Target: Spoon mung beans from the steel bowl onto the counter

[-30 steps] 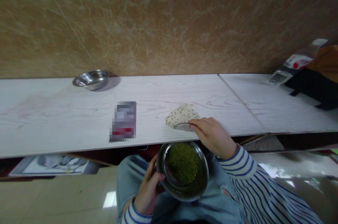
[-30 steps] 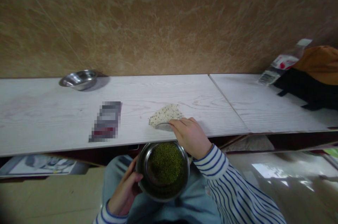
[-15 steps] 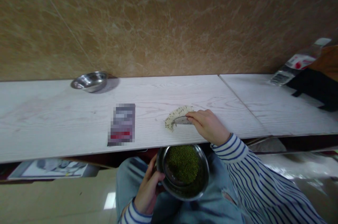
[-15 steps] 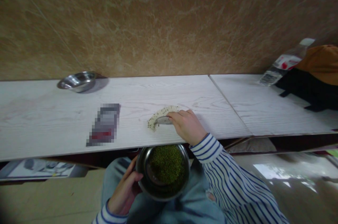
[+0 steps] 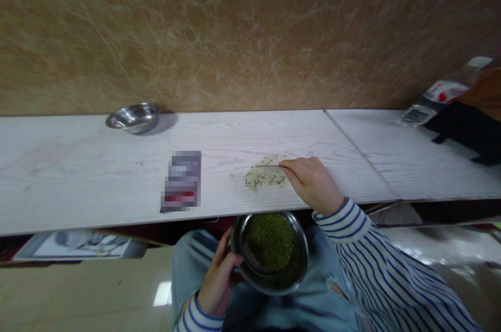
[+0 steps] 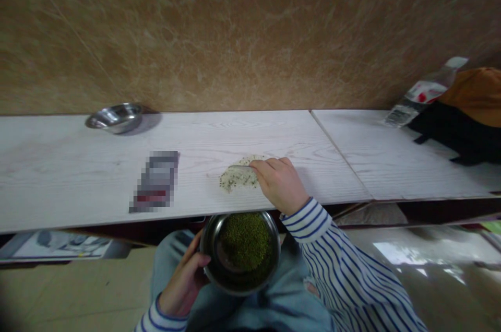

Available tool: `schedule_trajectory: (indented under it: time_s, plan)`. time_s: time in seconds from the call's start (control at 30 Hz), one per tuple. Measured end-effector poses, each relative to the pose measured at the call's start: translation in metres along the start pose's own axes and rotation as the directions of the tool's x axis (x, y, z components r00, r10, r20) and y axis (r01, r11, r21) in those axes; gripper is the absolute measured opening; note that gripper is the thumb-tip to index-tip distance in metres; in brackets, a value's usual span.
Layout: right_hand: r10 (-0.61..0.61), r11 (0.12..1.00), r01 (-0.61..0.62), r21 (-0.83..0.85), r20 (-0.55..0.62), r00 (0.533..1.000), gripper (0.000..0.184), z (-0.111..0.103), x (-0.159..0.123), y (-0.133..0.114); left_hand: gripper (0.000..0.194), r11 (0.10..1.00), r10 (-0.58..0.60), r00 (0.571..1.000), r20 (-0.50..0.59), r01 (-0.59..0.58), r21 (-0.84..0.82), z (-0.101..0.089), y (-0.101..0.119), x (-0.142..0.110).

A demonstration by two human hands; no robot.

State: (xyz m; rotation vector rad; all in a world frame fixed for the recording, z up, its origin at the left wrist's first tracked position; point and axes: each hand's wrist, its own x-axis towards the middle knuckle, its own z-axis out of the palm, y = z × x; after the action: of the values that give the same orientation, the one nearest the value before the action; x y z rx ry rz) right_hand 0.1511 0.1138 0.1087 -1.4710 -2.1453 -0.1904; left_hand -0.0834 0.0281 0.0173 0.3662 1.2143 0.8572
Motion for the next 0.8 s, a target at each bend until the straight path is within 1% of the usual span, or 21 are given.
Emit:
schedule_trajectory:
  time_s: [0.17, 0.27, 0.43, 0.6, 0.7, 0.8]
  plan:
    - [-0.022, 0.997, 0.027, -0.076, 0.056, 0.998, 0.019, 0.006, 0.007, -0.009, 0.080, 1.000, 0.003, 1.000, -0.002, -0.003, -0.001, -0.002, 0.003, -0.004]
    - [-0.043, 0.994, 0.052, -0.095, 0.093, 0.995, 0.019, 0.007, 0.005, -0.012, 0.079, 1.000, 0.007, 1.000, 0.003, -0.007, 0.002, -0.002, 0.004, -0.006]
    - [-0.086, 0.992, 0.098, -0.078, 0.140, 0.986, 0.022, 0.000, -0.008, -0.015, 0.078, 1.000, 0.013, 1.000, -0.008, -0.013, -0.001, 0.000, 0.004, -0.008]
    - [-0.130, 0.989, 0.138, -0.054, 0.124, 0.984, 0.024, -0.008, -0.018, -0.015, 0.075, 1.000, 0.028, 0.999, 0.017, -0.028, -0.001, 0.004, 0.004, -0.009]
    - [-0.078, 0.993, 0.087, -0.085, 0.094, 0.992, 0.021, -0.010, -0.014, -0.010, 0.075, 1.000, 0.028, 0.999, 0.022, -0.027, -0.012, 0.004, 0.004, -0.010]
    - [0.014, 0.985, -0.006, -0.171, 0.045, 0.999, 0.021, -0.008, 0.001, -0.002, 0.075, 1.000, 0.023, 0.999, 0.022, -0.023, -0.012, 0.003, 0.005, -0.010]
